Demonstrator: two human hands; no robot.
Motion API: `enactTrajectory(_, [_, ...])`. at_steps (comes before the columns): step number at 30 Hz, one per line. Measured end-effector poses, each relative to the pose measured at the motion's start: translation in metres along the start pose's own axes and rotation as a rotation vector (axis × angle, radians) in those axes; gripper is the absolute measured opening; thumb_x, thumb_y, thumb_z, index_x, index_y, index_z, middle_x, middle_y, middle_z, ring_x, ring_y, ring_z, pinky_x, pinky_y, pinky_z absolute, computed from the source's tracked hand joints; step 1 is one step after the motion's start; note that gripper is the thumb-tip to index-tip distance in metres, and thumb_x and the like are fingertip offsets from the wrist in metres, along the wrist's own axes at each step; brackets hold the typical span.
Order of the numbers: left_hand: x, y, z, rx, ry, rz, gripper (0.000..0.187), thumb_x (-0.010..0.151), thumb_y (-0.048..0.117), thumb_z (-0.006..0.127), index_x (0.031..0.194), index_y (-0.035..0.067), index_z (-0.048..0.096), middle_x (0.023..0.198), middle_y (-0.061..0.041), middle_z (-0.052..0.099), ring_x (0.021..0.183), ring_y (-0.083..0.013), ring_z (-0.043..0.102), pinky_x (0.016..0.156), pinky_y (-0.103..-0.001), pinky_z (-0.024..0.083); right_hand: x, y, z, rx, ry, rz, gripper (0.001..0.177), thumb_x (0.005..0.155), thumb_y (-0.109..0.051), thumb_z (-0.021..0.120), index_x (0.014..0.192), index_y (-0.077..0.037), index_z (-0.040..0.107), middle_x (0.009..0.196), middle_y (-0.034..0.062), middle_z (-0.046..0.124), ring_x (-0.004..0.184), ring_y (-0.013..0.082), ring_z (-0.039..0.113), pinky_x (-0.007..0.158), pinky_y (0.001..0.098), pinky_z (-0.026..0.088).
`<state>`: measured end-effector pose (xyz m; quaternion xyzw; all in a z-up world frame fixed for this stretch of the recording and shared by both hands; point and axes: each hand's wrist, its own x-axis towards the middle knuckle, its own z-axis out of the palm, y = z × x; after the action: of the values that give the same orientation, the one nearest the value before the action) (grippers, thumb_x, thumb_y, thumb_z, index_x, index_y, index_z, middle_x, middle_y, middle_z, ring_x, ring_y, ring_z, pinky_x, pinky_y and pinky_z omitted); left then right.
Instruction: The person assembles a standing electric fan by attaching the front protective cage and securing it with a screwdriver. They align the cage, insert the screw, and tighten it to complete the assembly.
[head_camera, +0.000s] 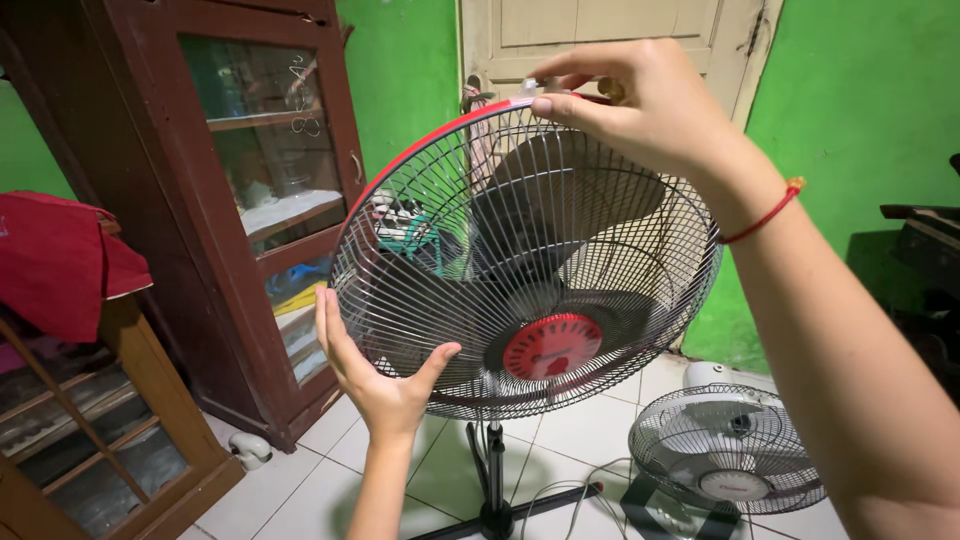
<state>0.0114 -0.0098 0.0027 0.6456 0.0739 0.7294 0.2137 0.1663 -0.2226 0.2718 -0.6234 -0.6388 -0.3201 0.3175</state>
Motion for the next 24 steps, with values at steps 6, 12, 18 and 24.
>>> enactTrajectory(6, [-0.025, -0.001, 0.019, -0.027, 0.183, -0.170, 0.125, 0.070, 0.058, 0.089, 0.160, 0.002, 0.021, 0.168, -0.020, 0.027, 0.155, -0.0367, 0.034, 0.132, -0.053, 0.026, -0.010, -0.005, 0.013, -0.228, 0.164, -0.062, 0.024, 0.105, -0.028, 0.075, 0.121, -0.010, 0.078, 0.101, 0.0086, 0.076, 0.089, 0.0198, 0.073, 0.077, 0.0320, 0.057])
enactTrajectory(12, [-0.079, 0.000, 0.039, -0.160, 0.313, -0.473, 0.100, 0.092, 0.040, 0.071, 0.167, 0.003, 0.015, 0.175, -0.019, 0.015, 0.160, -0.0393, 0.020, 0.131, -0.054, 0.014, -0.013, -0.012, 0.019, -0.262, 0.231, -0.077, 0.019, 0.107, -0.026, 0.072, 0.116, -0.012, 0.079, 0.102, 0.0081, 0.076, 0.090, 0.0200, 0.075, 0.078, 0.0310, 0.058])
enactTrajectory(18, [-0.113, 0.000, 0.060, -0.997, 0.459, -1.296, 0.105, 0.074, 0.054, 0.068, 0.158, 0.042, 0.006, 0.163, -0.006, 0.027, 0.140, -0.0332, 0.043, 0.103, -0.058, 0.045, -0.011, -0.013, 0.019, -0.182, 0.250, -0.135, 0.020, 0.104, -0.019, 0.074, 0.119, -0.006, 0.077, 0.104, 0.0119, 0.075, 0.091, 0.0196, 0.073, 0.078, 0.0301, 0.058])
enactTrajectory(24, [-0.116, -0.005, 0.056, -1.047, 0.343, -1.292, 0.100, 0.075, 0.058, 0.070, 0.157, 0.039, 0.016, 0.158, -0.006, 0.040, 0.136, -0.0305, 0.047, 0.094, -0.054, 0.046, -0.017, -0.009, 0.019, -0.173, 0.261, -0.080, 0.023, 0.103, -0.017, 0.080, 0.121, -0.004, 0.077, 0.105, 0.0125, 0.075, 0.089, 0.0187, 0.072, 0.075, 0.0283, 0.054])
